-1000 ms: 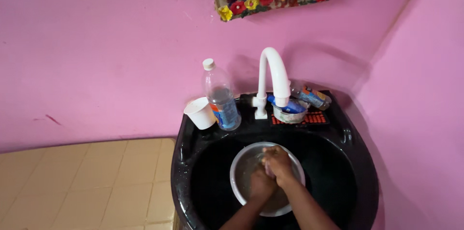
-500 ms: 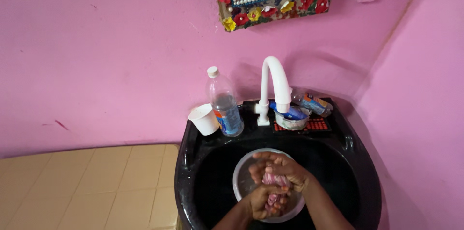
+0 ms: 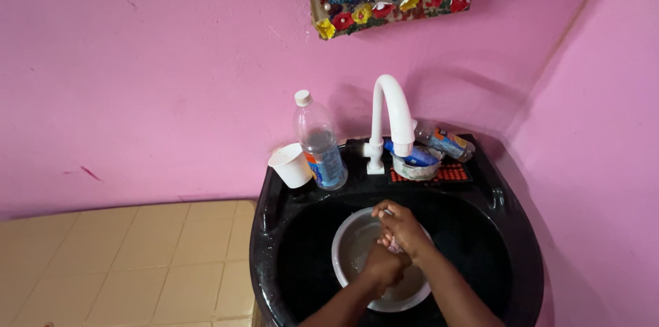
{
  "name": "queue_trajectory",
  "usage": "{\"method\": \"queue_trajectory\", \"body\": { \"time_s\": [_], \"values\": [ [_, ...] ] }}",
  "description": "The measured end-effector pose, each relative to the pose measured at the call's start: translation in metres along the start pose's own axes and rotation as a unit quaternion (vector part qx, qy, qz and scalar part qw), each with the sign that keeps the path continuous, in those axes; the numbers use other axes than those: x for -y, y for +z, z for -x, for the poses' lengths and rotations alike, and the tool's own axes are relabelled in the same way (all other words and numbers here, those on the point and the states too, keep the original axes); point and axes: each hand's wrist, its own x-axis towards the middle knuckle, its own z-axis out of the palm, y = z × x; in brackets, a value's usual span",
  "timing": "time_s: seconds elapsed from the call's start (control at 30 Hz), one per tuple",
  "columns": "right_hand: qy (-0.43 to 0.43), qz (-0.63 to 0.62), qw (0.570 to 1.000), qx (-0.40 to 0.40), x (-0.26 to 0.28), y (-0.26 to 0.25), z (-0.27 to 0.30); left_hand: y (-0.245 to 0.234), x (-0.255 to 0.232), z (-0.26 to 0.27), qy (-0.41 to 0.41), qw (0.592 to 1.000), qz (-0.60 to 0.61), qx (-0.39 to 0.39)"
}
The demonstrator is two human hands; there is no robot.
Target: The person washes a striped cloth in a metal bowl at a sink, wrings it out, and wipes a tiled table surface. They return to the sink to rinse the cloth and hands under running water.
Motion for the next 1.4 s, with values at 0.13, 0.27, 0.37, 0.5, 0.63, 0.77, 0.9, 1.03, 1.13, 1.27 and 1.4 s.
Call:
{"method": "queue_trajectory", "body": {
  "time_s": [0.13,0.27,0.37,0.5,0.63,0.77,0.9,1.03,1.13,1.27,1.4],
  "values": [
    [-0.051,0.026,0.996,-0.066,-0.027,-0.006,-0.028,0.001,-0.002,-0.007,0.047,0.990,-0.116,-0.072],
    [-0.058,0.049,0.990,-0.121,-0.037,-0.003,-0.038,0.002,0.011,-0.023,0.142,0.961,-0.190,-0.144],
    [-0.040,0.095,0.979,-0.174,-0.040,0.006,-0.033,0.003,0.007,-0.014,0.125,0.958,-0.204,-0.156],
    [-0.082,0.144,0.962,-0.219,-0.040,0.011,-0.027,0.005,-0.017,0.006,0.009,0.970,-0.221,-0.105],
    [-0.040,0.236,0.937,-0.255,-0.047,0.008,-0.027,0.007,-0.010,0.004,-0.008,0.961,-0.256,-0.101],
    [-0.110,0.290,0.896,-0.318,-0.071,0.008,-0.041,0.009,0.024,-0.019,0.055,0.947,-0.279,-0.146],
    [-0.042,0.314,0.888,-0.334,-0.079,0.007,-0.038,0.008,0.047,-0.025,0.092,0.925,-0.335,-0.156],
    [-0.027,0.301,0.884,-0.356,-0.075,0.011,-0.036,0.007,0.039,-0.007,0.100,0.917,-0.360,-0.142],
    [-0.052,0.294,0.879,-0.371,-0.075,0.014,-0.033,0.005,0.027,0.005,0.141,0.881,-0.429,-0.137],
    [-0.002,0.144,0.944,-0.296,-0.049,0.022,-0.022,-0.006,0.032,-0.009,0.191,0.886,-0.373,-0.197],
    [0.055,0.109,0.988,-0.093,0.001,0.024,0.001,-0.023,0.045,-0.040,0.148,0.953,-0.222,-0.144]
  ]
}}
